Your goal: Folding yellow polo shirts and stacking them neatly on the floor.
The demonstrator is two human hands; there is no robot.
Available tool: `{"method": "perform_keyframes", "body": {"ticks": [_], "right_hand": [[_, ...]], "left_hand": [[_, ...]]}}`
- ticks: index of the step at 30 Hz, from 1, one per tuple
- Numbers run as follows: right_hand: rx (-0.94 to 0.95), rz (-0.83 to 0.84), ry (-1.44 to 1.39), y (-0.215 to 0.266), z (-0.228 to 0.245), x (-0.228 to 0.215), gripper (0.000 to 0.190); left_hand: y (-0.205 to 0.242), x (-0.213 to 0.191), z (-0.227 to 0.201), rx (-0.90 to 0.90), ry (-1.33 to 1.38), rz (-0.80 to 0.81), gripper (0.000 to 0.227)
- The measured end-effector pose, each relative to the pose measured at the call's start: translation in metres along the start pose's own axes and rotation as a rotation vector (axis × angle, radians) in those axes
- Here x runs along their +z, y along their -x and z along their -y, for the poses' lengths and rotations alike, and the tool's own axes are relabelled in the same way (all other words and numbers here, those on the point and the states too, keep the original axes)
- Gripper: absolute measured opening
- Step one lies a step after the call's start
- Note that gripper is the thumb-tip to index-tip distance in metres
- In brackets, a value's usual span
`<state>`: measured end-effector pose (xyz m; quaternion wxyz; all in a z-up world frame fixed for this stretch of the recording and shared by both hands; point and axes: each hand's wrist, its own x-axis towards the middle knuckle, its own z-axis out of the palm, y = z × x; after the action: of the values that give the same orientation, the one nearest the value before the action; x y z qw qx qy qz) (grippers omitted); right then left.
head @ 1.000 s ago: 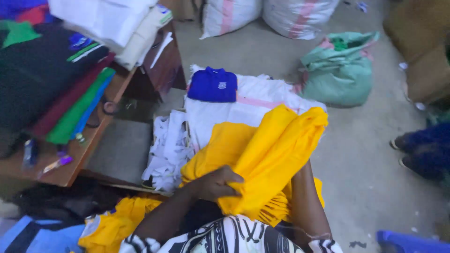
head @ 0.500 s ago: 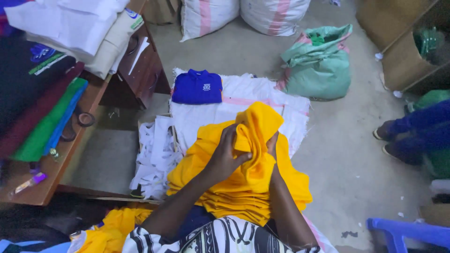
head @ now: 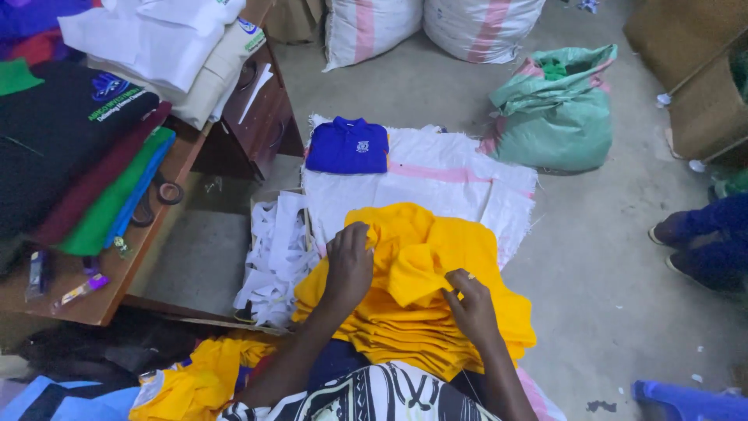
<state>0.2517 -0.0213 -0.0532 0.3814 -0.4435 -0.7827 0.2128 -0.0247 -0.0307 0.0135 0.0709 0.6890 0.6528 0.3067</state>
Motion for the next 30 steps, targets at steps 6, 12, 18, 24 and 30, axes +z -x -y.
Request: {"method": "perform_keyframes", "body": {"ticks": [6, 12, 18, 24, 30], "right_hand": [[-0.091, 0.345, 0.191, 0.015, 0.074, 0.035, 0.026], [-0.377, 0.536, 0.277, 0.013, 0.092, 0.035, 0.025], [-0.535, 0.604, 0.295, 0.013, 0.085, 0.052, 0.023], [-0.581, 0.722, 0.337, 0.008, 0.077, 0.064, 0.024], [-0.609, 0.784, 0.19, -0.016, 0.092, 0.068, 0.024]], "left_hand": [[0.039, 0.026, 0.0, -0.014, 0.251, 0.041, 0.036], [0.037, 0.031, 0.033, 0.005, 0.226, -0.069, 0.024], [0.004, 0.065, 0.029, 0.14, 0.302, 0.244, 0.045], [-0.026, 0.107, 0.026, 0.152, -0.059, 0.598, 0.054], [-0.038, 0.128, 0.024, 0.346, -0.194, 0.634, 0.018]]}}
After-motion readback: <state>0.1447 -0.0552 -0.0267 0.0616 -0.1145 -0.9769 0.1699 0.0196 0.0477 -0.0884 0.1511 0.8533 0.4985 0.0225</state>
